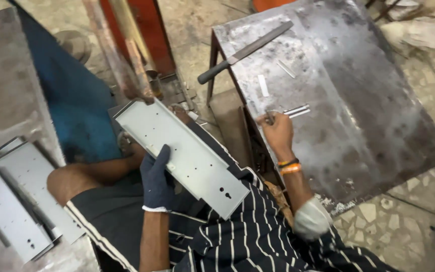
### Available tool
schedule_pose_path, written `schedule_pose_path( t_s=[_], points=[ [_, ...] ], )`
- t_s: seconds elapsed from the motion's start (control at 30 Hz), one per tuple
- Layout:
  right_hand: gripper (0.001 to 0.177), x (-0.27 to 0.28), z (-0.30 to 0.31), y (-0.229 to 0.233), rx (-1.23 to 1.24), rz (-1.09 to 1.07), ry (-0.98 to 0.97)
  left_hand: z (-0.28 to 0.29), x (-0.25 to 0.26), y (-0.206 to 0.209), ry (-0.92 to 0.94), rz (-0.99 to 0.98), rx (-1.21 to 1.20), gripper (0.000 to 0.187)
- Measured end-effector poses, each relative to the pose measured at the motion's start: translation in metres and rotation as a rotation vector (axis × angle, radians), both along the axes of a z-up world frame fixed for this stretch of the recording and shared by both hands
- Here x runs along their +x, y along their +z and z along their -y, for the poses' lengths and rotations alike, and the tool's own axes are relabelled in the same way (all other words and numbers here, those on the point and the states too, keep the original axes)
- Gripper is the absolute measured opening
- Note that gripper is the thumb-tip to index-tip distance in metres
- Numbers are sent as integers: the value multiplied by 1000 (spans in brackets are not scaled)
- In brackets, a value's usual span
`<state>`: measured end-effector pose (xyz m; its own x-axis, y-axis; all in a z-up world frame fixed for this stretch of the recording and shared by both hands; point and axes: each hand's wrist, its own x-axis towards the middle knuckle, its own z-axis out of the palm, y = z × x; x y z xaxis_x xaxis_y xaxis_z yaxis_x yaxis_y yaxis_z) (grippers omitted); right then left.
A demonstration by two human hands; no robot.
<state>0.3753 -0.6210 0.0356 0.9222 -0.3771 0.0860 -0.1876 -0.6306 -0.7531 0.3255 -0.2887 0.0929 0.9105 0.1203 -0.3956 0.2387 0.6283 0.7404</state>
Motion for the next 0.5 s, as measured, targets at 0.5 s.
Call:
schedule_pose_path(
  t_s=[0.5],
  points=[
    [26,-36,-179,156,77,107,612,2,-15,-18,147,124,473,29]
  ],
)
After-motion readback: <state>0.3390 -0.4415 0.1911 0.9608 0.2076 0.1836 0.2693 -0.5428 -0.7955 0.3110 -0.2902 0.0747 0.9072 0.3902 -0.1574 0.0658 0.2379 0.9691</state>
